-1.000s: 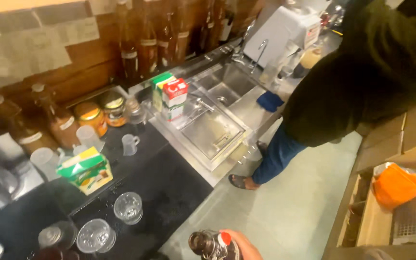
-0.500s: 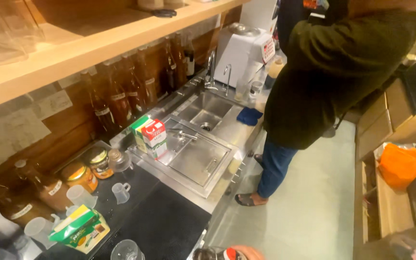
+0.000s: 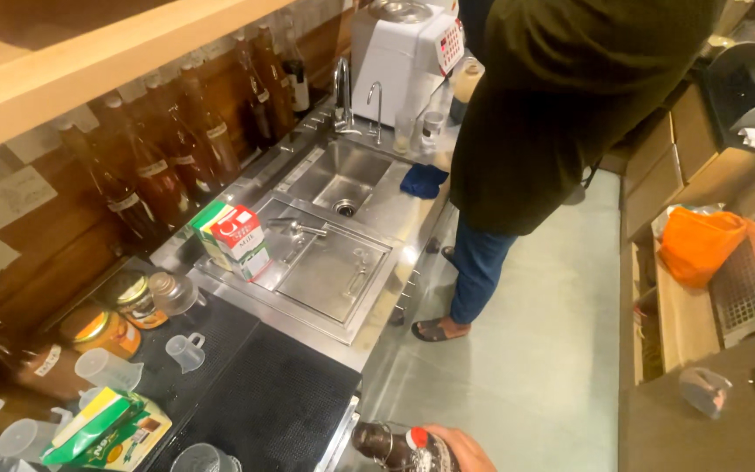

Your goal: The person pours milk from a carton into a plastic cup, then pours a dark bottled beverage from a swing-top bottle into several glasses arranged on the counter, placing each filled glass aside. At the end the person rinses the bottle under the sink tap.

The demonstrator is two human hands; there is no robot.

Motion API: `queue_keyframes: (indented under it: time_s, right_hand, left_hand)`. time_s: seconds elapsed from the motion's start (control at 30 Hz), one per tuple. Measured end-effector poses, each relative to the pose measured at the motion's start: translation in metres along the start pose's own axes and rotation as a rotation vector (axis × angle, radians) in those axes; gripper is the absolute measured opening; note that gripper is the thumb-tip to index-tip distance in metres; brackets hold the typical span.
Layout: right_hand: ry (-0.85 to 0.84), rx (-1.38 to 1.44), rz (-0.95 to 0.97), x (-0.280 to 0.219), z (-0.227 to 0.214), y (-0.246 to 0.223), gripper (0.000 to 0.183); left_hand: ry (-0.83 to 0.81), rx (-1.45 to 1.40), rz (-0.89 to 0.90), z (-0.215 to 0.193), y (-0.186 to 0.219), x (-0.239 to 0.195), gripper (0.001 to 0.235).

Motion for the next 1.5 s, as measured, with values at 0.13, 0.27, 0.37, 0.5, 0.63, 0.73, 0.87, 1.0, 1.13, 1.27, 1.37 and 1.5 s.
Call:
queue_keyframes:
  time_s: [0.13,0.27,0.37,0.5,0.63,0.73,0.87,1.0,1.13,1.27,1.37,1.5]
  right_hand:
    - [0.023,-0.011,0.047,0.008,-0.05,-0.103,0.083]
    - [0.026,-0.054,0.078,0.02,-0.089,-0.179,0.094]
    - [-0.021,-0.172,0.134,0.038,-0.105,-0.195,0.088]
    - [-0.006,-0.415,-0.034,0.049,-0.134,-0.194,0.092]
    - [0.009,-0.571,-0.124,0.091,-0.155,-0.19,0.096]
    - [-0.025,-0.652,-0.174,0.115,-0.17,-0.197,0.097]
    - [-0.034,-0.78,-0.214,0.146,-0.184,-0.21,0.098]
    - [-0.035,-0.866,-0.268,0.172,-0.194,-0.226,0.093]
    - [-0.041,-0.899,-0.348,0.2,-0.201,-0.237,0.095]
    - [-0.083,-0.921,-0.315,0.224,-0.204,-0.24,0.095]
    - [-0.117,-0.881,-0.348,0.243,-0.204,-0.241,0.096]
    - [-0.17,-0.871,-0.381,0.268,-0.204,-0.236,0.096]
  left_hand:
    - [-0.09,-0.085,-0.035,-0.005,0.037,0.018,0.069]
    - [-0.145,-0.087,-0.174,-0.032,0.105,0.055,0.072]
    - [-0.188,0.108,-0.356,-0.044,0.156,0.108,0.073]
    - [-0.262,0.088,-0.466,-0.027,0.151,0.119,0.076]
    - [-0.202,0.19,-0.228,-0.017,0.135,0.148,0.079]
    - [-0.21,0.235,-0.123,-0.018,0.134,0.167,0.079]
    - [-0.293,0.331,-0.118,-0.022,0.135,0.197,0.081]
    - [-0.283,0.373,-0.021,-0.027,0.131,0.219,0.078]
    - [-0.227,0.39,0.018,-0.028,0.119,0.238,0.079]
    - [-0.226,0.397,-0.052,-0.021,0.107,0.249,0.08]
    - [-0.175,0.413,-0.074,-0.021,0.102,0.256,0.081]
    - [-0.102,0.387,-0.073,-0.017,0.089,0.262,0.077]
Point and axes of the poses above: each hand's wrist, its own x-axis towards the middle knuckle, its own z-axis out of the palm, y = z × x, the point moved 2 cm from there along x, towards the middle knuckle, and after that the axes turned 5 degrees about -y, right-handed, at the moved point
